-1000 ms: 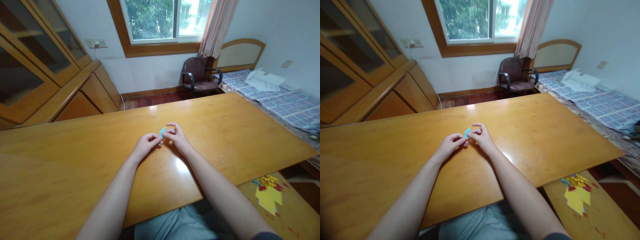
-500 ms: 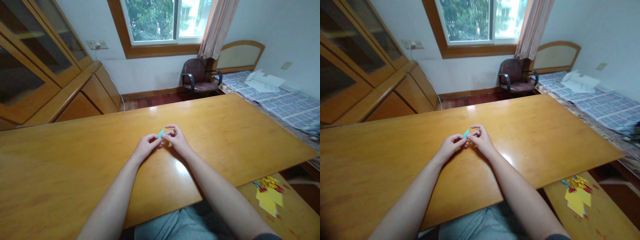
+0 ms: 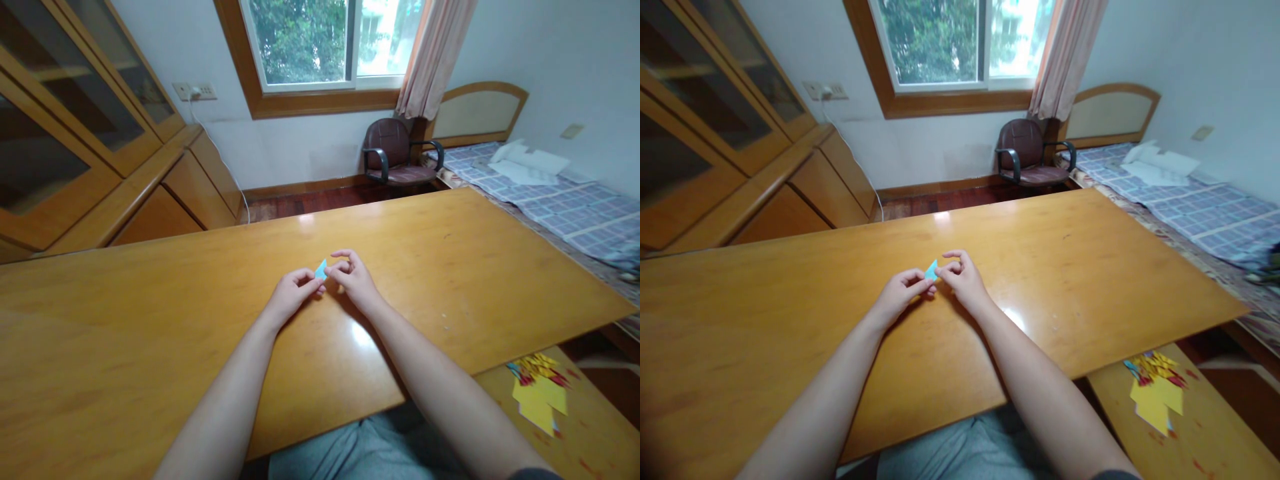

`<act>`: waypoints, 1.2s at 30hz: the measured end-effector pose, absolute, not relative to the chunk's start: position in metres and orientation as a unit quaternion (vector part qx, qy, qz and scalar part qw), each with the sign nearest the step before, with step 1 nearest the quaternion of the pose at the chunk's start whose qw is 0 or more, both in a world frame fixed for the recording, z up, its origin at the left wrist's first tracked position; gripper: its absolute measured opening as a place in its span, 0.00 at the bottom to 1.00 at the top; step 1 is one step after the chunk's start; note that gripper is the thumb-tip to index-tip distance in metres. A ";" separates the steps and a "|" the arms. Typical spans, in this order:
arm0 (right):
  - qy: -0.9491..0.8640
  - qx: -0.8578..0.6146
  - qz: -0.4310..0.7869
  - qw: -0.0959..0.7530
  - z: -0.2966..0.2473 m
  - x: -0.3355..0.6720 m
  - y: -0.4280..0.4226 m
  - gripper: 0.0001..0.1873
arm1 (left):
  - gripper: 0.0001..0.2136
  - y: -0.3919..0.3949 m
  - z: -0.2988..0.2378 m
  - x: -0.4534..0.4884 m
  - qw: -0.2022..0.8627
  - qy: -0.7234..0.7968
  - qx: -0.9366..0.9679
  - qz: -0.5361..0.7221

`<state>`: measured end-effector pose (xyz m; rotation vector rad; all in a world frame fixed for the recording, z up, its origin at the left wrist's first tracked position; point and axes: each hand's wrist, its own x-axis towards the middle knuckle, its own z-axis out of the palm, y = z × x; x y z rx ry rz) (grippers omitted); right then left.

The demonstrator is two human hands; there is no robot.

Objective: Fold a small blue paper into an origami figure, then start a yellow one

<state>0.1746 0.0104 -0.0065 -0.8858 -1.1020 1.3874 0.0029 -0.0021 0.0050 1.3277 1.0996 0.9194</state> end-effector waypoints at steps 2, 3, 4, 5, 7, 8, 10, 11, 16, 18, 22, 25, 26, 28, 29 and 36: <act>-0.466 -0.373 0.593 0.540 -0.006 0.175 0.011 0.23 | 0.15 -0.002 0.005 0.003 0.564 0.467 0.553 0.397; -0.466 -0.375 0.594 0.537 -0.005 0.175 0.011 0.23 | 0.15 -0.003 0.005 0.003 0.566 0.468 0.548 0.400; -0.466 -0.378 0.593 0.537 -0.005 0.175 0.011 0.22 | 0.15 -0.003 0.005 0.003 0.568 0.469 0.543 0.402; -0.464 -0.379 0.591 0.540 -0.005 0.175 0.011 0.22 | 0.15 -0.003 0.005 0.003 0.569 0.470 0.540 0.404; -0.461 -0.374 0.592 0.545 -0.005 0.174 0.012 0.22 | 0.15 -0.003 0.005 0.003 0.570 0.473 0.536 0.405; -0.462 -0.367 0.595 0.546 -0.005 0.174 0.012 0.23 | 0.16 -0.003 0.006 0.003 0.570 0.474 0.537 0.404; -0.468 -0.354 0.602 0.541 -0.007 0.174 0.013 0.25 | 0.16 -0.002 0.005 0.004 0.569 0.472 0.540 0.402; -0.473 -0.351 0.604 0.538 -0.007 0.174 0.013 0.25 | 0.16 -0.002 0.005 0.004 0.569 0.472 0.542 0.400; -0.472 -0.360 0.587 0.549 -0.011 0.174 0.015 0.24 | 0.16 -0.001 0.003 0.004 0.561 0.477 0.550 0.394; -0.465 -0.363 0.581 0.562 -0.011 0.174 0.016 0.23 | 0.16 -0.001 0.004 0.003 0.560 0.476 0.551 0.394; -0.450 -0.365 0.580 0.573 -0.010 0.174 0.016 0.24 | 0.16 -0.001 0.005 0.003 0.561 0.474 0.552 0.395; -0.448 -0.370 0.577 0.575 -0.008 0.173 0.015 0.25 | 0.15 -0.001 0.004 0.003 0.558 0.475 0.553 0.396; -0.448 -0.371 0.576 0.574 -0.007 0.173 0.014 0.25 | 0.15 -0.001 0.004 0.003 0.557 0.475 0.555 0.396; -0.449 -0.371 0.574 0.576 -0.006 0.173 0.014 0.25 | 0.15 0.000 0.002 0.002 0.552 0.477 0.559 0.394; -0.449 -0.370 0.573 0.577 -0.006 0.172 0.013 0.26 | 0.15 0.000 0.001 0.002 0.549 0.478 0.562 0.393; -0.445 -0.377 0.570 0.579 -0.003 0.172 0.012 0.26 | 0.15 0.000 0.001 0.003 0.549 0.475 0.559 0.401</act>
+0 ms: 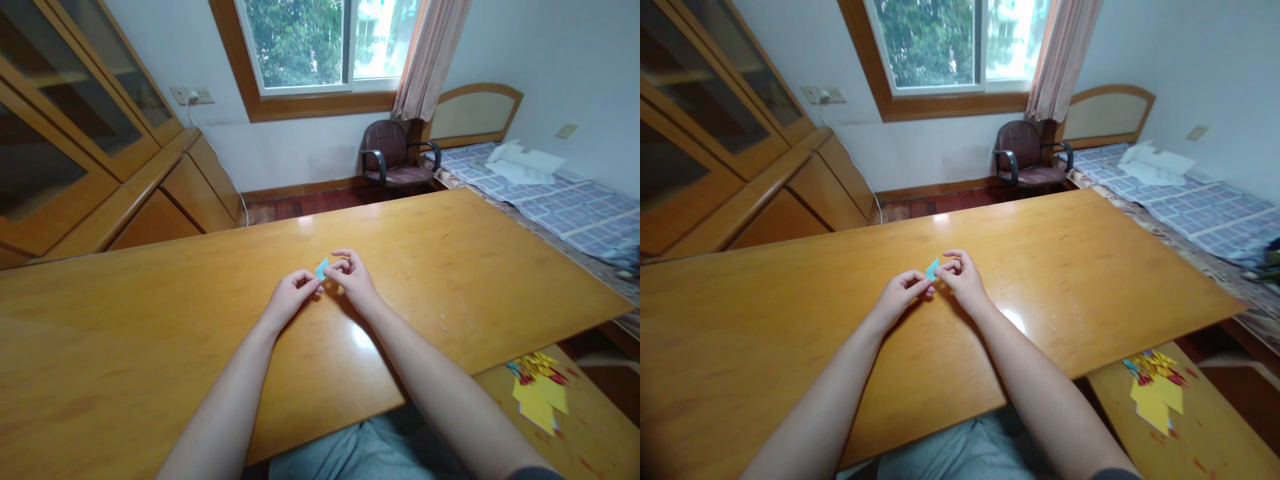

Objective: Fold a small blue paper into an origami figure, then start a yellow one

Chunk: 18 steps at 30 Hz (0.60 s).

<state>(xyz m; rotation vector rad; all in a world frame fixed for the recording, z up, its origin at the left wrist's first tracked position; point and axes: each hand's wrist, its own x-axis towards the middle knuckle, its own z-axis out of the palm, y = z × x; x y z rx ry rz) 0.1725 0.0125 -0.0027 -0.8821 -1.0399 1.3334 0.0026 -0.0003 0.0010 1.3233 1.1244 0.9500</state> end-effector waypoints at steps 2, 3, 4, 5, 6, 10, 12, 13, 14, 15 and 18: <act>-0.440 -0.379 0.571 0.580 -0.002 0.173 0.013 0.27 | 0.15 0.000 0.002 0.002 0.554 0.475 0.554 0.401; -0.438 -0.379 0.571 0.582 -0.003 0.173 0.013 0.27 | 0.15 0.000 0.003 0.002 0.556 0.474 0.553 0.399; -0.436 -0.379 0.571 0.583 -0.003 0.173 0.014 0.27 | 0.15 0.000 0.003 0.002 0.557 0.474 0.554 0.398; -0.435 -0.377 0.572 0.584 -0.004 0.173 0.014 0.27 | 0.15 0.000 0.004 0.002 0.558 0.474 0.554 0.397; -0.435 -0.375 0.573 0.585 -0.004 0.173 0.014 0.27 | 0.15 -0.001 0.004 0.002 0.557 0.474 0.555 0.396; -0.435 -0.364 0.576 0.588 -0.006 0.173 0.014 0.26 | 0.14 -0.001 0.006 0.003 0.554 0.477 0.553 0.400; -0.434 -0.362 0.574 0.592 -0.006 0.173 0.014 0.25 | 0.15 -0.002 0.007 0.003 0.549 0.475 0.558 0.402; -0.433 -0.363 0.573 0.594 -0.006 0.173 0.013 0.25 | 0.15 -0.002 0.007 0.004 0.546 0.474 0.561 0.402; -0.432 -0.365 0.571 0.595 -0.006 0.173 0.013 0.25 | 0.15 -0.002 0.007 0.004 0.544 0.473 0.564 0.403; -0.432 -0.367 0.570 0.595 -0.005 0.173 0.013 0.26 | 0.15 -0.002 0.007 0.004 0.541 0.473 0.567 0.402; -0.433 -0.373 0.570 0.591 -0.005 0.173 0.013 0.26 | 0.15 -0.003 0.008 0.004 0.536 0.477 0.570 0.401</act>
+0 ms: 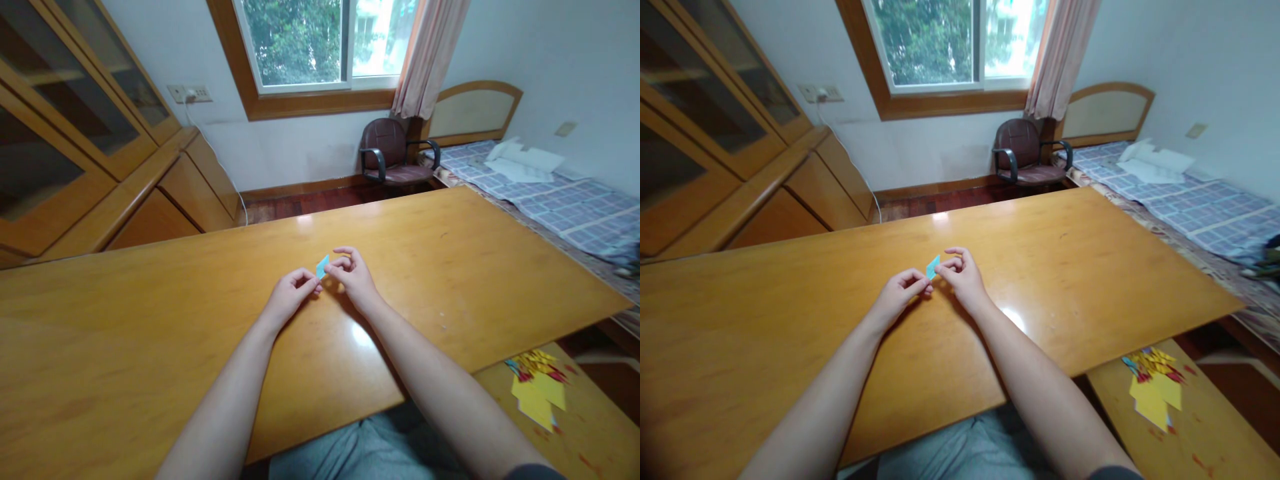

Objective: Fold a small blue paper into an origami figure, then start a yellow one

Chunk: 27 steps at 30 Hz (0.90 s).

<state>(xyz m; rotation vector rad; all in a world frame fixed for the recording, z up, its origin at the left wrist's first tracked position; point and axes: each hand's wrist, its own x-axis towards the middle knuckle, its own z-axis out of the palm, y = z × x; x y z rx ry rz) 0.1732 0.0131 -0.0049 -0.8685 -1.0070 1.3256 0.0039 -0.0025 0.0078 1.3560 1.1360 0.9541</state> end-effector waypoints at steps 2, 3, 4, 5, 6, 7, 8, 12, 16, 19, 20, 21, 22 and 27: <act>-0.433 -0.375 0.572 0.587 -0.005 0.173 0.013 0.27 | 0.15 -0.003 0.009 0.004 0.533 0.481 0.568 0.402; -0.432 -0.374 0.574 0.587 -0.005 0.173 0.013 0.27 | 0.15 -0.003 0.009 0.004 0.533 0.482 0.566 0.402; -0.430 -0.372 0.576 0.588 -0.005 0.173 0.014 0.27 | 0.15 -0.003 0.009 0.004 0.535 0.482 0.564 0.404; -0.428 -0.370 0.577 0.589 -0.005 0.173 0.014 0.27 | 0.15 -0.003 0.009 0.004 0.537 0.480 0.562 0.406; -0.426 -0.369 0.578 0.590 -0.005 0.173 0.014 0.27 | 0.16 -0.003 0.009 0.004 0.541 0.476 0.561 0.407; -0.424 -0.369 0.578 0.591 -0.005 0.173 0.014 0.27 | 0.16 -0.002 0.008 0.004 0.544 0.474 0.560 0.408; -0.423 -0.370 0.578 0.592 -0.005 0.173 0.014 0.27 | 0.17 -0.002 0.008 0.004 0.546 0.472 0.560 0.407; -0.426 -0.372 0.584 0.582 -0.006 0.173 0.015 0.27 | 0.16 -0.001 0.006 0.003 0.536 0.475 0.570 0.403; -0.432 -0.370 0.587 0.576 -0.006 0.173 0.014 0.27 | 0.15 -0.001 0.004 0.002 0.535 0.478 0.568 0.403; -0.432 -0.376 0.584 0.575 -0.005 0.173 0.013 0.26 | 0.14 -0.001 0.005 0.003 0.536 0.479 0.565 0.406; -0.432 -0.381 0.581 0.575 -0.005 0.173 0.013 0.26 | 0.14 -0.001 0.006 0.003 0.537 0.480 0.562 0.407; -0.433 -0.385 0.578 0.575 -0.005 0.173 0.013 0.25 | 0.14 -0.002 0.006 0.004 0.537 0.481 0.559 0.408; -0.434 -0.389 0.574 0.574 -0.004 0.173 0.013 0.24 | 0.14 -0.002 0.006 0.004 0.538 0.483 0.557 0.409; -0.449 -0.392 0.568 0.568 -0.003 0.173 0.013 0.21 | 0.15 -0.001 0.006 0.003 0.544 0.483 0.547 0.414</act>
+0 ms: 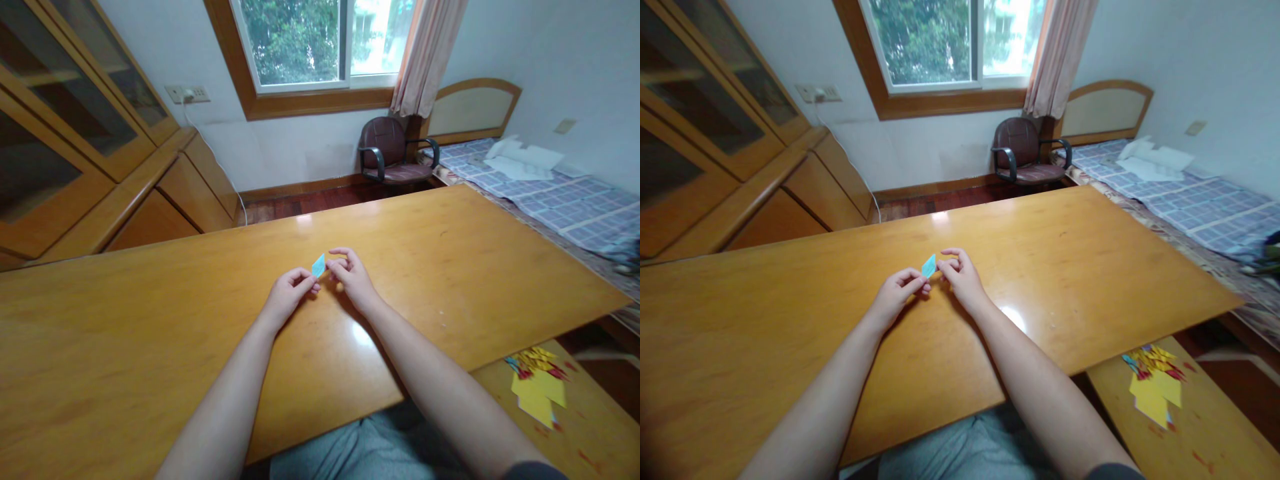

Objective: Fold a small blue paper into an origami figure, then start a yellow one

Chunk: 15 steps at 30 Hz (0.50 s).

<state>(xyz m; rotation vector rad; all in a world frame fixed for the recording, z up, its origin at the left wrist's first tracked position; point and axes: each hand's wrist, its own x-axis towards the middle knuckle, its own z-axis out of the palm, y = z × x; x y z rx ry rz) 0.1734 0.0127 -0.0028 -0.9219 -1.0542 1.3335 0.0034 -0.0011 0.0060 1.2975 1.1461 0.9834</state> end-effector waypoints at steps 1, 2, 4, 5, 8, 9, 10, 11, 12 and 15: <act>-0.450 -0.391 0.570 0.565 -0.003 0.173 0.013 0.21 | 0.15 -0.001 0.005 0.003 0.545 0.481 0.546 0.416; -0.452 -0.388 0.574 0.562 -0.002 0.173 0.012 0.21 | 0.15 0.000 0.005 0.002 0.545 0.480 0.547 0.417; -0.454 -0.379 0.584 0.556 -0.003 0.173 0.012 0.22 | 0.15 0.000 0.004 0.002 0.542 0.478 0.552 0.415; -0.455 -0.373 0.589 0.554 -0.003 0.173 0.012 0.23 | 0.14 0.000 0.003 0.001 0.541 0.477 0.556 0.413; -0.459 -0.359 0.595 0.553 -0.005 0.172 0.013 0.25 | 0.14 0.000 0.003 0.001 0.543 0.473 0.562 0.407; -0.460 -0.357 0.595 0.554 -0.005 0.172 0.013 0.25 | 0.14 0.000 0.003 0.002 0.544 0.471 0.563 0.406; -0.460 -0.356 0.594 0.555 -0.005 0.173 0.014 0.25 | 0.13 0.000 0.003 0.002 0.544 0.471 0.564 0.405; -0.460 -0.357 0.593 0.556 -0.005 0.173 0.014 0.24 | 0.13 0.000 0.004 0.002 0.545 0.471 0.564 0.405; -0.459 -0.358 0.591 0.558 -0.005 0.173 0.014 0.24 | 0.13 -0.001 0.004 0.002 0.545 0.471 0.563 0.406; -0.457 -0.362 0.586 0.563 -0.005 0.173 0.013 0.23 | 0.13 -0.001 0.005 0.003 0.543 0.475 0.555 0.414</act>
